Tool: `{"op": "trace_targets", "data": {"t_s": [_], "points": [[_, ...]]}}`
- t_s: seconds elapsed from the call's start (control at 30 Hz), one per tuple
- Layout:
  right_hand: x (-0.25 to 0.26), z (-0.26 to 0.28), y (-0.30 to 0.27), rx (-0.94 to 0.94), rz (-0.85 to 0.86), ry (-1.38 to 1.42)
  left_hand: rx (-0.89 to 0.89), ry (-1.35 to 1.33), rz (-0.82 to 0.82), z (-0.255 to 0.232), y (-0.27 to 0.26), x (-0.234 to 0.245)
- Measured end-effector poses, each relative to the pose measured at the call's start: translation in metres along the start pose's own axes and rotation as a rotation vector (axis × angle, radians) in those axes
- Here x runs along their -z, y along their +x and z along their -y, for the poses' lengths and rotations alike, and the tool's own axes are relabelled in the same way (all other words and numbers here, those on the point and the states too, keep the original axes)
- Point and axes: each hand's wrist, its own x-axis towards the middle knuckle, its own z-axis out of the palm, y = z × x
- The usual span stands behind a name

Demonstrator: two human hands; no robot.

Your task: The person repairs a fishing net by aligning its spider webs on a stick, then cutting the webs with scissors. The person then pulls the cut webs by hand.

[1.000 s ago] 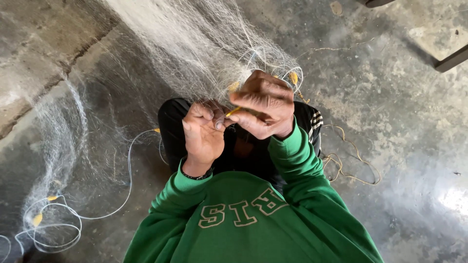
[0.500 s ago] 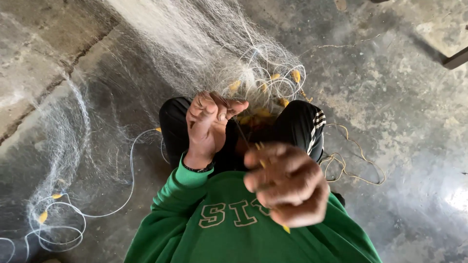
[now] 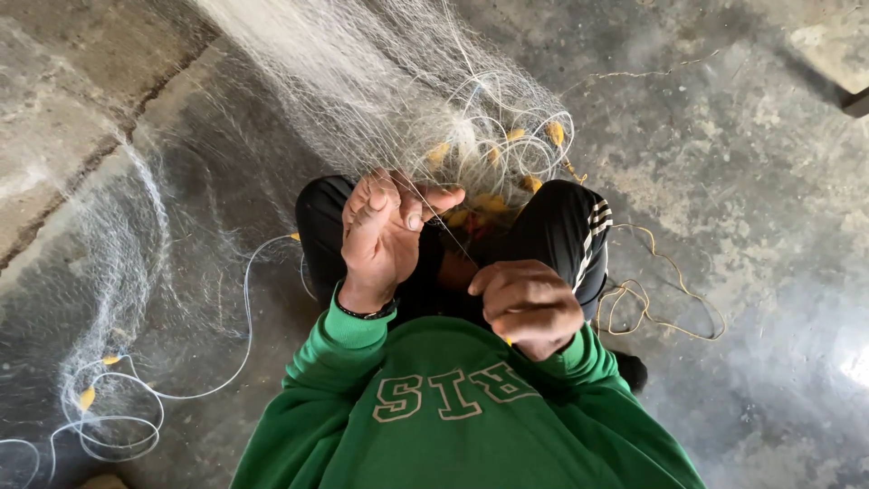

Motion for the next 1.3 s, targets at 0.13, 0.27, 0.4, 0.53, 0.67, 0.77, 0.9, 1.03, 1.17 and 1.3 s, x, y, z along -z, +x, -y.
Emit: {"op": "trace_targets", "data": {"t_s": [0.13,0.27,0.4,0.53,0.67,0.77,0.9,1.03,1.17,1.3], "points": [[-0.001,-0.01,-0.002,-0.032,0.01,0.041,0.006,0.007,-0.006,0.001,0.0,-0.002],[0.0,-0.018,-0.003,-0.098,0.03,0.063,0.008,0.03,-0.037,0.001,0.0,-0.004],[0.001,-0.021,-0.004,-0.137,0.042,0.059,0.014,0.023,-0.026,0.001,0.0,0.001],[0.004,-0.022,-0.006,-0.163,0.049,0.046,0.027,0.012,-0.017,0.001,0.002,0.001],[0.007,-0.023,-0.01,-0.181,0.052,0.029,0.033,-0.007,-0.019,0.002,0.002,0.001],[0.01,-0.025,-0.014,-0.18,0.049,0.022,0.037,-0.018,-0.017,0.002,0.002,-0.002],[0.007,-0.022,-0.01,-0.114,0.037,0.077,0.023,0.007,-0.036,0.002,0.006,-0.004],[-0.008,0.0,-0.001,-0.008,0.127,0.149,0.006,0.164,-0.046,0.006,0.006,0.001],[-0.03,0.023,0.038,0.031,0.345,0.093,0.103,0.169,-0.098,0.026,-0.005,0.07],[-0.004,0.027,0.041,0.067,0.481,-0.146,0.074,0.022,-0.134,-0.005,0.009,-0.009]]}}
